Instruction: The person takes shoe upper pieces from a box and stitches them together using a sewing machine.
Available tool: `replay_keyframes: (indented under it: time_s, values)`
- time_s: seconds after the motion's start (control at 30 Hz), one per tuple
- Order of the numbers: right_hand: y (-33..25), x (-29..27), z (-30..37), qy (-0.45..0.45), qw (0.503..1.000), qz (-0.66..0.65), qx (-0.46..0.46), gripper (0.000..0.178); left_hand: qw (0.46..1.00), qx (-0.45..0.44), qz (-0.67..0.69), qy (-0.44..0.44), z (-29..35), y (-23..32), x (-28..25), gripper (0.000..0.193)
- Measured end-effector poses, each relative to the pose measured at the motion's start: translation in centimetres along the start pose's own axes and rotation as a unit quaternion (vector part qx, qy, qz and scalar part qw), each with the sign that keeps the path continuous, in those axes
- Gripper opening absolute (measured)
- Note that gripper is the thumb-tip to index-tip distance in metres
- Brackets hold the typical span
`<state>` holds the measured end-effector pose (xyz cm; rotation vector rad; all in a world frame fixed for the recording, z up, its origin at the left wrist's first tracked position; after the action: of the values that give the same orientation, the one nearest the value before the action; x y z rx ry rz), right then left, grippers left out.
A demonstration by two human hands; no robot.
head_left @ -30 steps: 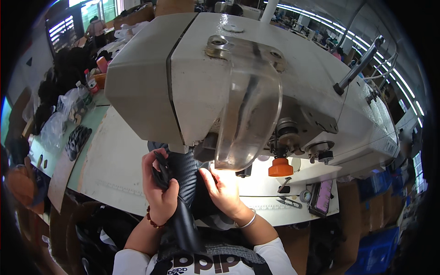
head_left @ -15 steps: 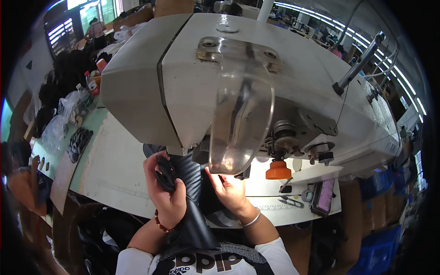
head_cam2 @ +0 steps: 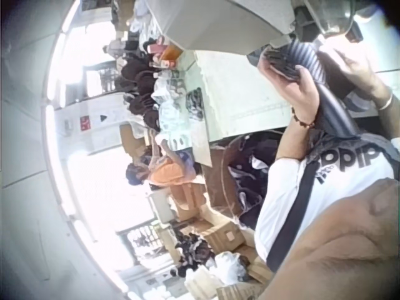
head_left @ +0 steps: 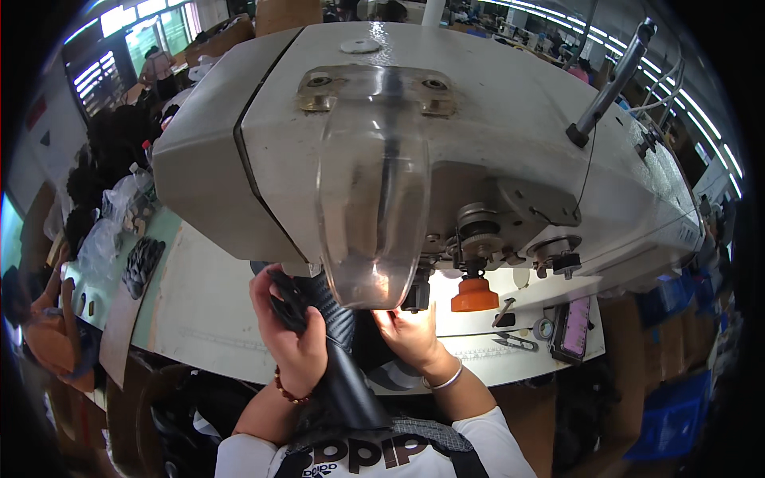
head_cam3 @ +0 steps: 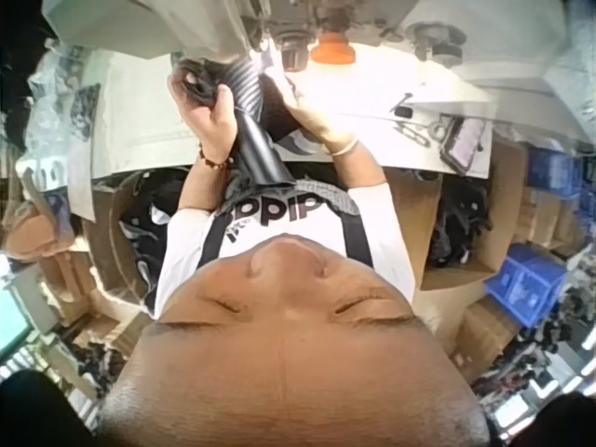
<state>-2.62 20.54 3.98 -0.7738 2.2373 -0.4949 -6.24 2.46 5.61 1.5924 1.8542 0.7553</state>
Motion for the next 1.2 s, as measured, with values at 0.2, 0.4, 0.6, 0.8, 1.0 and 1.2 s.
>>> replay_keyframes:
  time_s: [0.2,0.4,0.6,0.8,1.0,1.2]
  values:
    - [-0.8,0.0,-0.5,0.049,0.998,-0.025,-0.031,0.009,0.990,-0.104,0.089,-0.035,-1.5,-2.3,-0.5,0.058]
    - [-0.3,0.8,0.3,0.004,1.000,-0.011,0.008,0.007,0.987,-0.112,0.104,-0.043,-3.0,-2.7,-0.4,0.055]
    - [0.6,0.8,0.4,-0.025,0.998,-0.054,0.032,0.009,0.993,-0.082,0.076,-0.025,-2.4,-1.3,-0.2,0.050]
    - [0.2,0.3,-0.1,0.047,0.994,-0.097,-0.013,0.020,0.992,-0.091,0.073,-0.038,-2.8,-1.5,-0.1,0.049]
    - [0.3,0.2,0.0,0.010,0.999,-0.034,-0.013,0.032,0.993,-0.088,0.073,-0.028,-3.3,-1.5,0.0,0.057]
    - [-0.4,-0.1,0.2,0.003,0.998,-0.055,-0.010,0.024,0.992,-0.060,0.101,-0.036,-4.1,-2.5,0.2,0.053]
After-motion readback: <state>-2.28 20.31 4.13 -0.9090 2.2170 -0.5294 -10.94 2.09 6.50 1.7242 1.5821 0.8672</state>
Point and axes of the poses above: each hand's wrist, its own z-axis away from the middle knuckle, its own x-axis out of the palm, y = z × x, the point moved 6 cm from there along -z, towards the middle knuckle, and after that the axes turned 5 degrees about x, right-handed, at the moved point
